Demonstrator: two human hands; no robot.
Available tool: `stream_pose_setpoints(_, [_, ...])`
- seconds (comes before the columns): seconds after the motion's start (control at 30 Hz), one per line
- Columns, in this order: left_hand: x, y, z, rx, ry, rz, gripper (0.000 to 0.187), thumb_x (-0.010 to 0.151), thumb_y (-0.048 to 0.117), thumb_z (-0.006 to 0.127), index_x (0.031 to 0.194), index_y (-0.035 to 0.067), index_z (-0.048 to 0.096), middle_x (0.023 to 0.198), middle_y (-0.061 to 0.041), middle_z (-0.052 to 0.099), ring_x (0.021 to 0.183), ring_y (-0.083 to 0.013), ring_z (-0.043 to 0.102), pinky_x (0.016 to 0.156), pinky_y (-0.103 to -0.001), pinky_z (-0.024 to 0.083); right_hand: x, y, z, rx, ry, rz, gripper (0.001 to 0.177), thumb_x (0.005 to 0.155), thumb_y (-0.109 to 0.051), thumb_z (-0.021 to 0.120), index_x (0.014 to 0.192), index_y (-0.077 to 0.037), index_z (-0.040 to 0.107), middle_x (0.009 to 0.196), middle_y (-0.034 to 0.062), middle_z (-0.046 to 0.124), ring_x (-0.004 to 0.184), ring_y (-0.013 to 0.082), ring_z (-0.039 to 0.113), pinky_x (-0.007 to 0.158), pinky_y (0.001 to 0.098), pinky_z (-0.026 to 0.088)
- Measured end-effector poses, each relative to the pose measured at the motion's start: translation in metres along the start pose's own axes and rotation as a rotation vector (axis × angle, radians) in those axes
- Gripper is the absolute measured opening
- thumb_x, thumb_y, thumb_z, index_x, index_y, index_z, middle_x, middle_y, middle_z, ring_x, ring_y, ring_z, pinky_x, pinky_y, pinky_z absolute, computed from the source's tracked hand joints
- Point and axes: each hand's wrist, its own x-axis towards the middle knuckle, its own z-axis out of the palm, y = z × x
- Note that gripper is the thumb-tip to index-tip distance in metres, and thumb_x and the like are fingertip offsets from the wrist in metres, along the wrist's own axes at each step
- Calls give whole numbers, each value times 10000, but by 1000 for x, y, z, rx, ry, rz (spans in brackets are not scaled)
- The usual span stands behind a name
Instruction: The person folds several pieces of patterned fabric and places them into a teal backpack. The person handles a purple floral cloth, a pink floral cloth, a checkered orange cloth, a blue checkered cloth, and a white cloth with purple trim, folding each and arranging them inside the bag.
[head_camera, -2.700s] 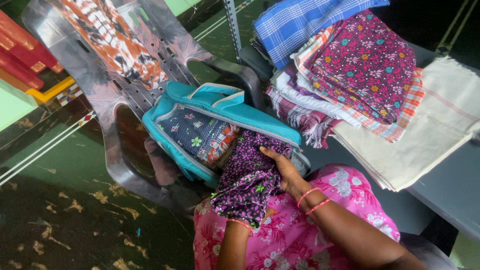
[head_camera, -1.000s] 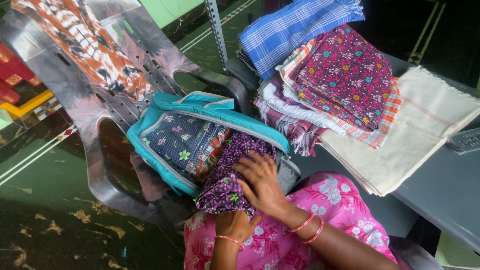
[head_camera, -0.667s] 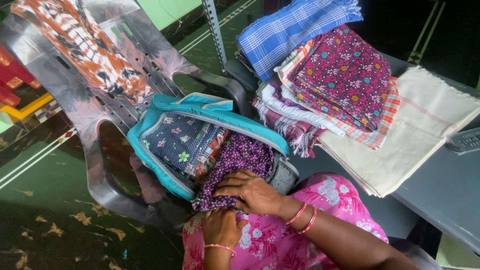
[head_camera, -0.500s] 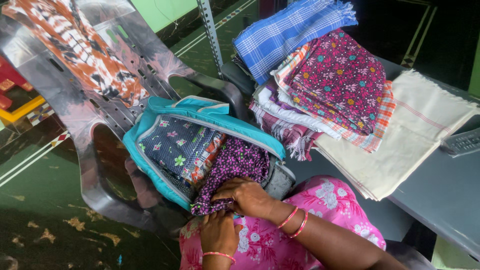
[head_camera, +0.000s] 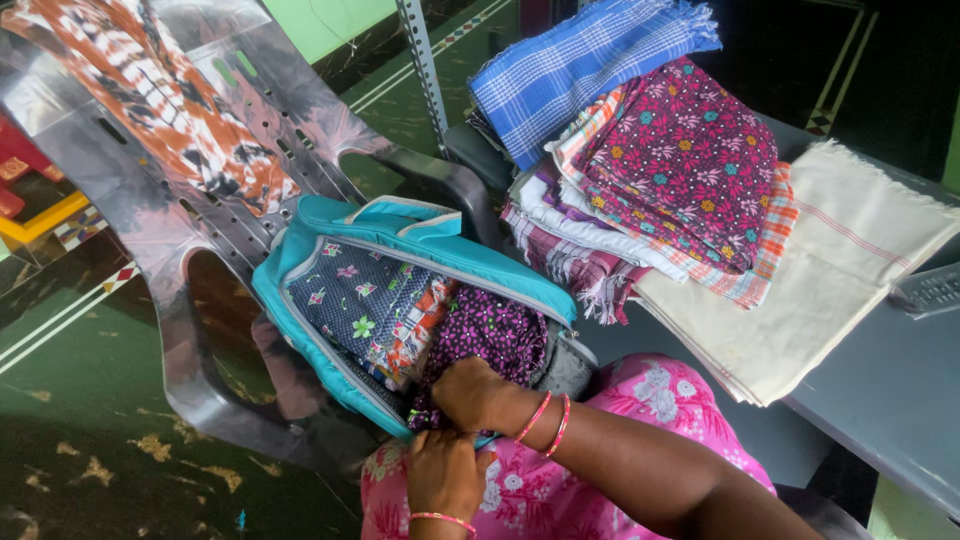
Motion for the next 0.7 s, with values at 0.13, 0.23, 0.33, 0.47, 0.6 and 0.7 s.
stream_pose_setpoints(0.13, [5,-6,-9,34,-25,8,359,795,405,795,989,104,778,947,-123,739,967,-297,644,932,-448,411,-13,19,-18,237,-58,-187,384,789,-323,778,1112,-117,754,1026,157,753,956,352,714,809,463,574])
stream_pose_setpoints(0.23, [7,-6,-13,18,18,37,342,787,405,789,948,103,791,951,-118,748,938,-305,645,918,-462,410,-23,53,-31,735,-18,-259,520,869,-398,713,1300,-108,677,1167,129,749,1046,288,720,911,428,552])
stream_pose_setpoints(0.33, [8,-1,-14,25,27,15,344,789,421,781,930,108,793,936,-111,749,923,-300,645,913,-455,418,-25,68,-31,509,286,98,526,986,-501,571,1405,-187,609,1366,66,681,1281,255,625,1118,429,451])
stream_pose_setpoints(0.47, [9,0,-17,1,80,30,327,793,420,769,867,103,799,866,-113,748,874,-302,653,874,-456,429,-24,56,-20,-32,468,340,737,997,-604,411,1592,-190,280,1627,153,316,1431,426,304,1111,609,232])
stream_pose_setpoints(0.6, [11,2,-15,1,106,-2,408,879,441,693,686,91,778,718,-108,735,797,-299,663,844,-449,448,-33,49,-18,-16,236,593,796,978,-690,300,1627,-289,72,1654,216,145,1484,437,180,1092,715,175])
stream_pose_setpoints(0.7, [14,2,-11,49,184,4,485,952,445,633,653,86,763,683,-131,721,733,-307,672,803,-457,460,-36,49,-19,-10,226,616,869,961,-726,323,1633,-235,74,1605,278,212,1462,459,216,1104,672,194])
